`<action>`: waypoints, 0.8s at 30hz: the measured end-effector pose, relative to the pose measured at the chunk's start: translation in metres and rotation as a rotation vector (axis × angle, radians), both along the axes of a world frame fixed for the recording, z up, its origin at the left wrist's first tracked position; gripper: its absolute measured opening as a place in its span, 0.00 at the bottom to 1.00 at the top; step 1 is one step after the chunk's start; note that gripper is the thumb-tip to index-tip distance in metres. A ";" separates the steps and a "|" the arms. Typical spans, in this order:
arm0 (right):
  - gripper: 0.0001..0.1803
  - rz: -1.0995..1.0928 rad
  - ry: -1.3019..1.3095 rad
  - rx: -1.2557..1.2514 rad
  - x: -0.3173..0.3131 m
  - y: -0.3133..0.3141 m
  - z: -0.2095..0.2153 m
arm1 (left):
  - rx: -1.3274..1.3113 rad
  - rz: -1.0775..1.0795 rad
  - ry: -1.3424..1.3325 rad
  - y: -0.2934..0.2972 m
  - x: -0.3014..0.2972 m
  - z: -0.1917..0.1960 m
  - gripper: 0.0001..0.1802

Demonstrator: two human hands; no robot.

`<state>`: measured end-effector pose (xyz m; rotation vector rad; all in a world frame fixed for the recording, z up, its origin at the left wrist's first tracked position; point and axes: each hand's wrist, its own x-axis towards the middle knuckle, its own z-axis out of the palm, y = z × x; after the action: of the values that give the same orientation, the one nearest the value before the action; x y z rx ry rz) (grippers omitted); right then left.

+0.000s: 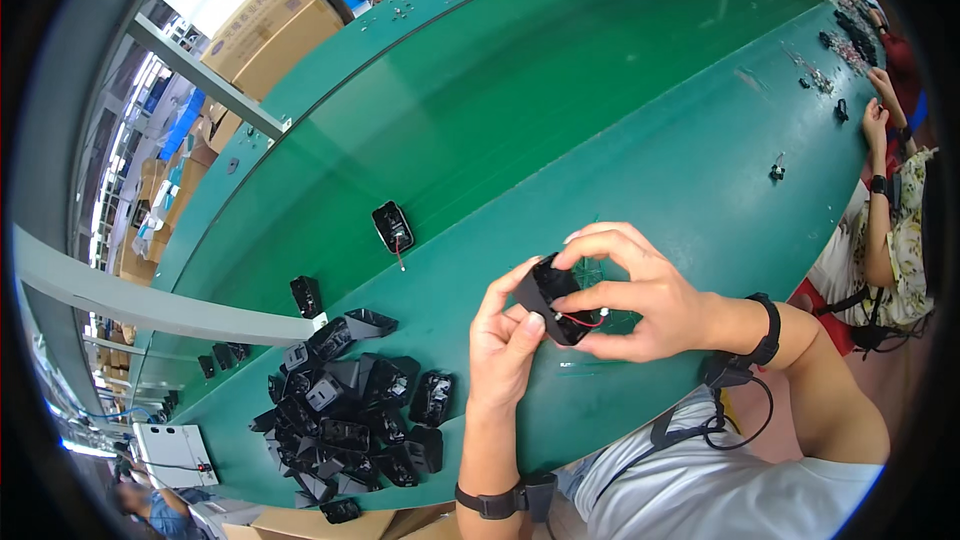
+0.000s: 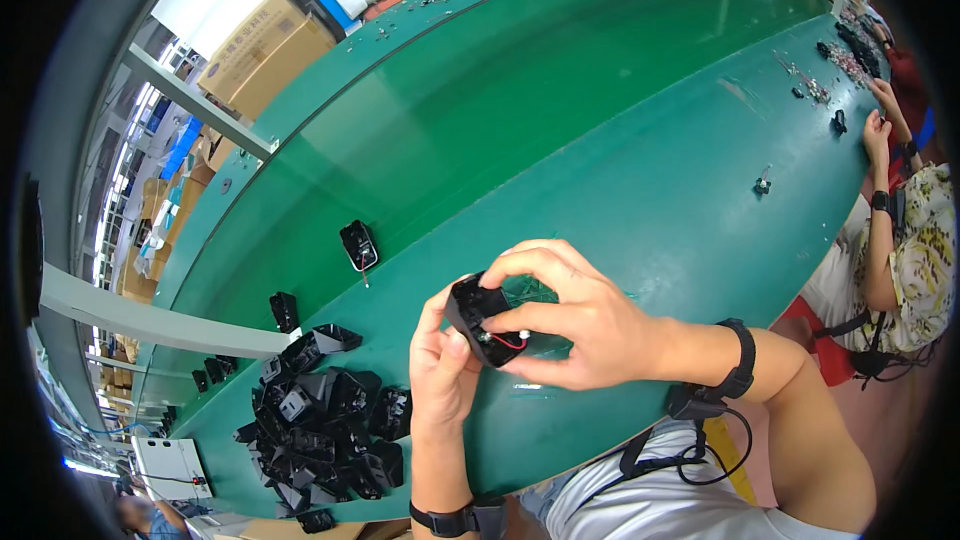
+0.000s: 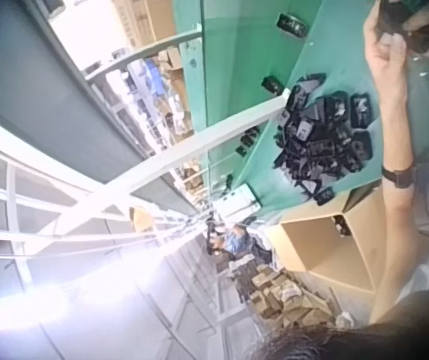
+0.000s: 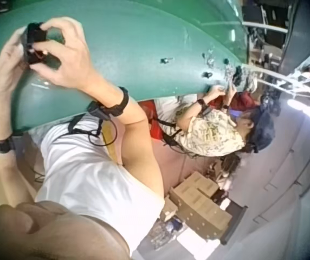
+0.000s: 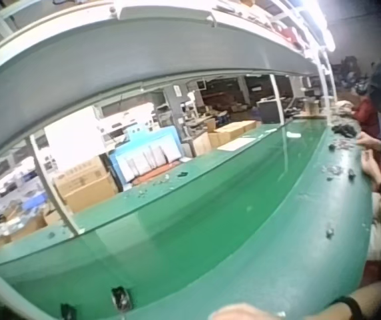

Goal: The person picks black plastic electronic housings from a cardboard box and places them on a green workbench. They then insert small green zip ties into the housings and secure them by hand. The person repeats this process for multiple units, occasionally adjusting the position of the items on the table.

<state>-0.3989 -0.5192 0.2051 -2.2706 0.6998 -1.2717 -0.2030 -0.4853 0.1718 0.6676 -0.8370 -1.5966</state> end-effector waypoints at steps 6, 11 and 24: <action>0.17 0.124 -0.042 0.236 -0.004 -0.001 -0.003 | -0.022 0.076 -0.182 0.002 0.002 -0.002 0.28; 0.15 0.218 -0.143 0.430 -0.003 -0.003 -0.013 | 0.018 0.199 -0.412 0.003 0.000 0.005 0.18; 0.14 0.707 -0.785 1.529 0.002 0.001 -0.049 | -0.151 0.549 -0.878 0.005 -0.010 0.008 0.21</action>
<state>-0.3969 -0.5183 0.1562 -0.5530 0.2679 -0.6604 -0.2130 -0.4798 0.1797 1.3861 -1.2416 -0.6990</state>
